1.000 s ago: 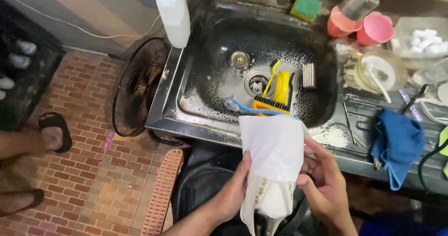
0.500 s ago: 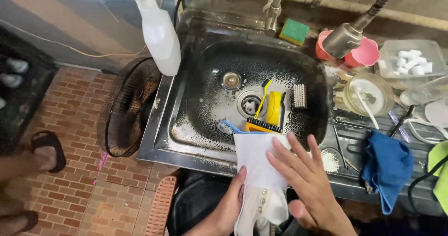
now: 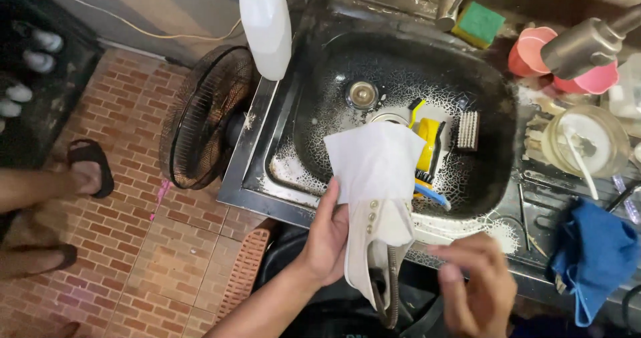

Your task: Cleaning a white sneaker in a sink and then meticulously covering the wet surface with white tissue paper to prevent yellowing during the drying process.

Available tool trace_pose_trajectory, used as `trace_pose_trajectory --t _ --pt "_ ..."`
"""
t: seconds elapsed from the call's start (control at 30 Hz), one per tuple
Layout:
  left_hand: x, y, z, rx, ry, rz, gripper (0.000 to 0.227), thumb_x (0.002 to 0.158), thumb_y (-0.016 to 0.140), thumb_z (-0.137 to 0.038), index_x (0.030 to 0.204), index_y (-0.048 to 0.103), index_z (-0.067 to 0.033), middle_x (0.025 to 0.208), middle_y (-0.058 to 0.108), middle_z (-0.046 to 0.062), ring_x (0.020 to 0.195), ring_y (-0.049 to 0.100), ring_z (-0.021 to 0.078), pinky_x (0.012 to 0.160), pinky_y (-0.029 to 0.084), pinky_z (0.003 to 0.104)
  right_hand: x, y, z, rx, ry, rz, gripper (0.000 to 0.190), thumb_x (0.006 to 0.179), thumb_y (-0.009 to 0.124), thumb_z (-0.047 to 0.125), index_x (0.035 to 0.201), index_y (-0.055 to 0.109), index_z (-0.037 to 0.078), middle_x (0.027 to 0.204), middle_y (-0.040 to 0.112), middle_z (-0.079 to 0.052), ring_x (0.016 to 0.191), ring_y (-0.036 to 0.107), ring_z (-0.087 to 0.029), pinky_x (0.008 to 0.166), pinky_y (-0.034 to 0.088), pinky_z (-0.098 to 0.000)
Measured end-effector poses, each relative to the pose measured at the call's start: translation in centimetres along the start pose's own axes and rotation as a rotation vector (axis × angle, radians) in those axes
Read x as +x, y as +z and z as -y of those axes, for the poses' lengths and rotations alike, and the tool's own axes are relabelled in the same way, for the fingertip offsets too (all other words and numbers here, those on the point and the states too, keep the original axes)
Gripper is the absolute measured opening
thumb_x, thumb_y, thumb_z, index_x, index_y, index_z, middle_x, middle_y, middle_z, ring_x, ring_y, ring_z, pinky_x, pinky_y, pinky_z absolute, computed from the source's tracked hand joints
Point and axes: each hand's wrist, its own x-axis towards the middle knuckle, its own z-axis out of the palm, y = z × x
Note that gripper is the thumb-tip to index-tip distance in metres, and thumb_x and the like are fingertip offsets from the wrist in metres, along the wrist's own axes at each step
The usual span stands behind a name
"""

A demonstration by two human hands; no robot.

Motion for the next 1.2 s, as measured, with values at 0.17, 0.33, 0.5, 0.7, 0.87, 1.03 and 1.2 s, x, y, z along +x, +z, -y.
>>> trace_pose_trajectory --t 0.17,0.33,0.5,0.7,0.87,1.03,1.2 --pt "0.5 0.3 0.3 -0.045 0.041 -0.07 0.066 0.079 0.028 -0.052 0.12 0.045 -0.0041 0.116 0.051 0.01 0.109 0.046 0.0206 0.096 0.033 0.032 -0.7 0.4 -0.2 -0.337 -0.163 0.644 0.05 0.066 0.043 0.04 0.107 0.048 0.011 0.076 0.055 -0.006 0.064 0.056 -0.024 0.055 0.045 -0.0335" --pt "0.6 0.7 0.6 -0.08 0.106 -0.062 0.066 0.079 0.028 -0.051 0.126 0.038 -0.0062 0.121 0.047 0.008 0.112 0.044 0.0185 0.096 0.034 0.031 0.6 1.2 2.0 -0.458 -0.04 0.702 0.053 0.052 0.053 0.035 0.101 0.047 0.018 0.062 0.053 0.0 0.053 0.057 -0.021 0.041 0.046 -0.0339" --pt "0.2 0.8 0.5 0.002 0.166 -0.049 0.071 0.077 0.025 -0.054 0.129 0.032 -0.0073 0.126 0.042 0.009 0.115 0.041 0.0201 0.097 0.033 0.034 0.3 1.7 2.4 -0.561 0.146 0.821 0.051 0.054 0.056 0.039 0.103 0.046 0.028 0.066 0.055 0.004 0.062 0.058 -0.017 0.042 0.047 -0.036" --pt "1.0 0.3 0.6 -0.08 0.147 -0.099 0.07 0.079 0.025 -0.057 0.122 0.044 -0.0056 0.109 0.054 0.011 0.1 0.052 0.0213 0.087 0.041 0.033 2.7 1.3 2.4 -0.432 0.14 0.943 0.061 0.058 0.053 0.033 0.116 0.037 0.024 0.085 0.059 0.003 0.069 0.057 -0.022 0.045 0.048 -0.0382" --pt "0.6 0.8 -0.3 -0.124 0.101 -0.022 0.082 0.075 0.021 -0.067 0.12 0.045 -0.0026 0.105 0.055 0.014 0.092 0.054 0.0244 0.078 0.044 0.035 2.4 -0.1 1.6 -0.188 -0.073 0.753 0.06 0.066 0.057 0.034 0.121 0.042 0.015 0.089 0.06 -0.005 0.076 0.06 -0.02 0.063 0.046 -0.0299" --pt "0.4 2.0 -1.4 -0.118 0.102 -0.119 0.082 0.07 0.022 -0.067 0.123 0.043 -0.0073 0.113 0.052 0.011 0.102 0.049 0.0237 0.088 0.039 0.037 2.5 0.7 3.4 -0.109 -0.15 0.493 0.029 0.065 0.065 0.028 0.089 0.059 0.013 0.084 0.061 -0.001 0.069 0.061 -0.012 0.061 0.047 -0.0199" --pt "0.7 2.4 -0.7 -0.172 0.143 -0.223 0.084 0.064 0.025 -0.066 0.122 0.043 -0.0082 0.117 0.05 0.01 0.11 0.046 0.023 0.094 0.035 0.036 1.0 2.0 3.2 -0.099 -0.027 0.37 0.018 0.066 0.069 0.018 0.083 0.065 0.02 0.076 0.055 -0.002 0.065 0.058 -0.012 0.062 0.044 -0.0212"
